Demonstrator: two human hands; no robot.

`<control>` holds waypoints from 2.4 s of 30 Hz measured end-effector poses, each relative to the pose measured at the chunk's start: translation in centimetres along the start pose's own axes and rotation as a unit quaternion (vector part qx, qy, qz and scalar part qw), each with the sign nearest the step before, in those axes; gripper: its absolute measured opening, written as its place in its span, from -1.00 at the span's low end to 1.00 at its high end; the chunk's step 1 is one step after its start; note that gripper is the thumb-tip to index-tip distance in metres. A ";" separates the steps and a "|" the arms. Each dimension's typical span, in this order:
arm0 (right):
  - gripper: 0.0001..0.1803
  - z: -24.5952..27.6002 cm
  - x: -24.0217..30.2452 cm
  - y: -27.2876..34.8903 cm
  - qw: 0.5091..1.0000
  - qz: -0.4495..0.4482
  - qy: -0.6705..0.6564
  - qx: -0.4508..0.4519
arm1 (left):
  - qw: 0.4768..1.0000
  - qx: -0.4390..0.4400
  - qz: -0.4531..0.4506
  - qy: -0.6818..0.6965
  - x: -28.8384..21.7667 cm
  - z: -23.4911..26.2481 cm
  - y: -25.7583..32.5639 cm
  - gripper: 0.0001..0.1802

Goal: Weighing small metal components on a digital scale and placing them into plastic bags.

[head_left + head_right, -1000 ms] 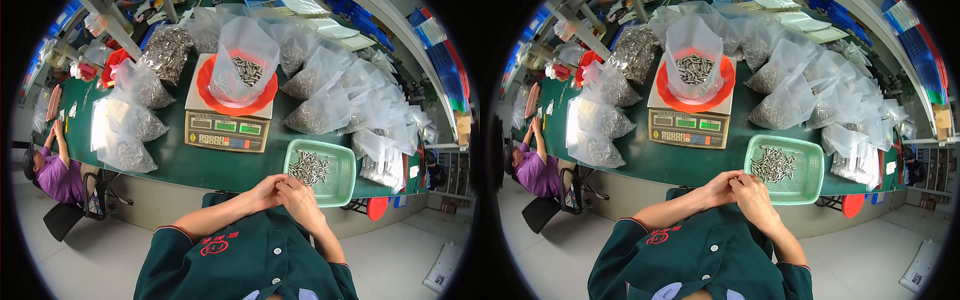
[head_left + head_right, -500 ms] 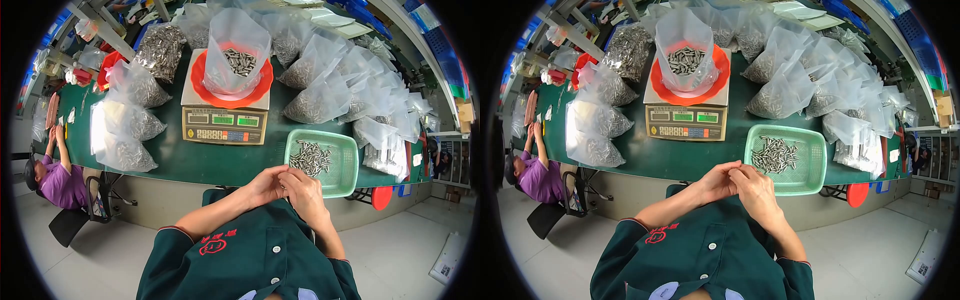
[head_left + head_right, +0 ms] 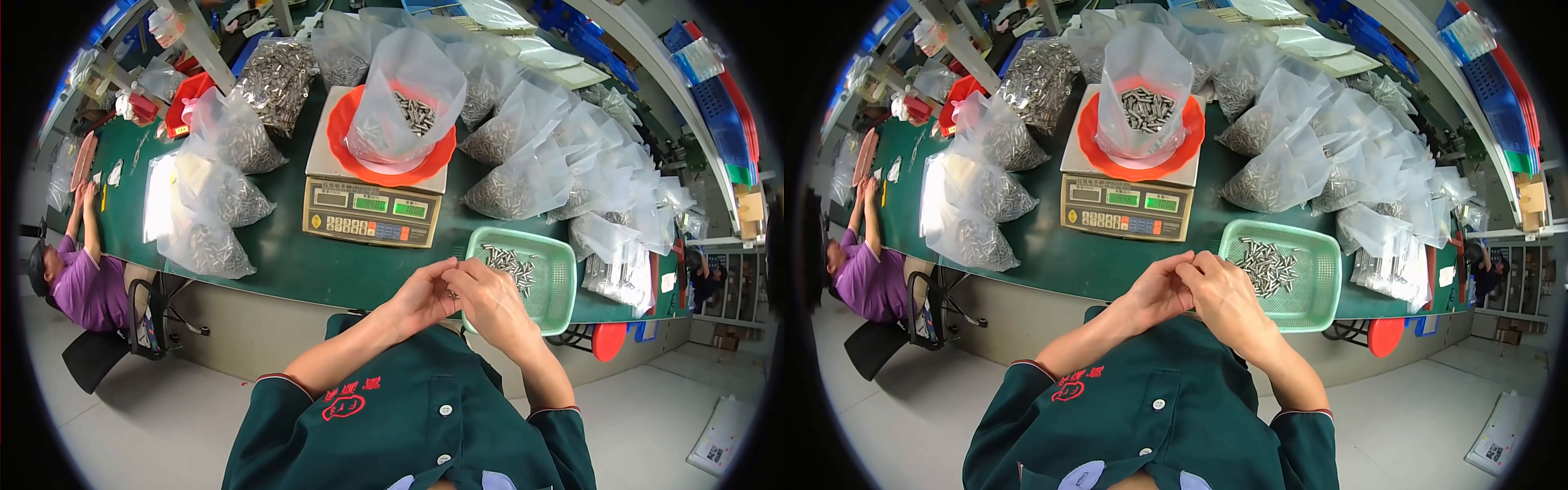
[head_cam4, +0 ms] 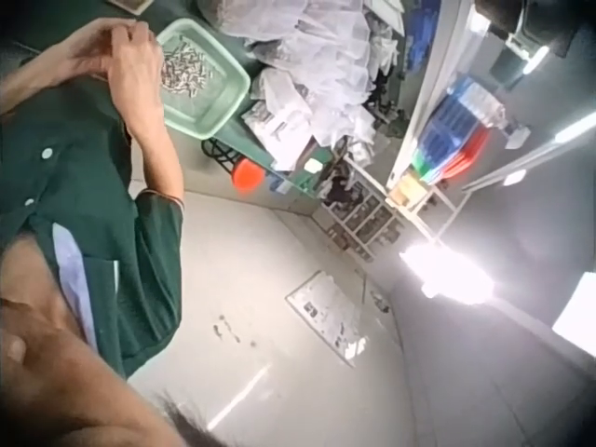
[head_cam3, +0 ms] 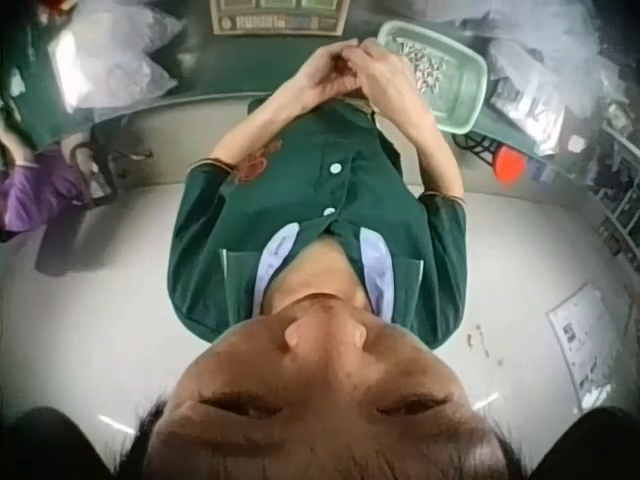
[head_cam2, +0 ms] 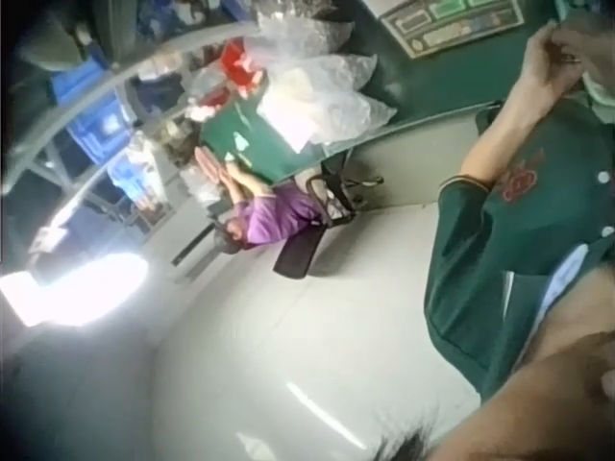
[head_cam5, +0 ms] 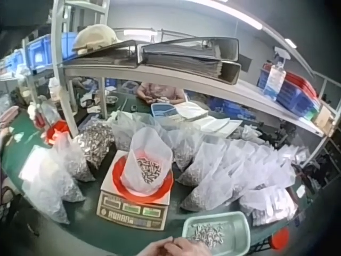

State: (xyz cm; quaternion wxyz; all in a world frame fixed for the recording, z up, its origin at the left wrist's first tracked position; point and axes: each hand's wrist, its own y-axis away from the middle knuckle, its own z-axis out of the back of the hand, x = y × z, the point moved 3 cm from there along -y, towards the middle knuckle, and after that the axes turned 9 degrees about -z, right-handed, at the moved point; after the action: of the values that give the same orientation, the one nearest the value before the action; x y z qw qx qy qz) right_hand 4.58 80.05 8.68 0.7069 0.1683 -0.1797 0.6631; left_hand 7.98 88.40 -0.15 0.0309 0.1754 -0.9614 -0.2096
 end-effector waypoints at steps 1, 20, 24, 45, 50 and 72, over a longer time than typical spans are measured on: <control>-0.89 0.1 0.4 -0.4 1.000 0.022 -0.011 0.006 | 1.000 -0.012 -0.016 0.005 -0.3 0.1 0.2 -0.76; -0.77 6.2 5.1 -5.0 0.977 0.139 -0.048 -0.153 | 0.995 -0.020 -0.090 0.043 -3.2 -1.4 1.8 -0.70; -0.83 8.9 5.6 -7.0 0.959 0.131 -0.047 -0.245 | 0.997 -0.027 -0.072 0.026 -3.3 -0.4 1.6 -0.74; -0.81 8.3 2.4 -16.6 0.955 0.134 0.088 -0.251 | 0.982 0.034 -0.146 0.116 -5.0 0.5 3.5 -0.67; -0.80 8.6 4.9 -10.7 0.970 0.105 -0.028 -0.216 | 0.974 0.107 -0.145 0.134 -5.1 -0.3 3.4 -0.48; -0.74 -0.3 -1.6 1.9 0.964 -0.120 -0.193 -0.138 | 0.982 0.131 -0.057 0.123 -2.1 -1.6 0.3 -0.38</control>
State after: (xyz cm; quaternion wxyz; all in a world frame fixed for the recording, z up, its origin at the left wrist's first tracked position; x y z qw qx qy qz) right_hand 2.63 78.91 7.70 0.7499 0.2137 -0.3810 0.4969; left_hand 10.05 88.80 1.48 0.1139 0.2568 -0.9578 -0.0602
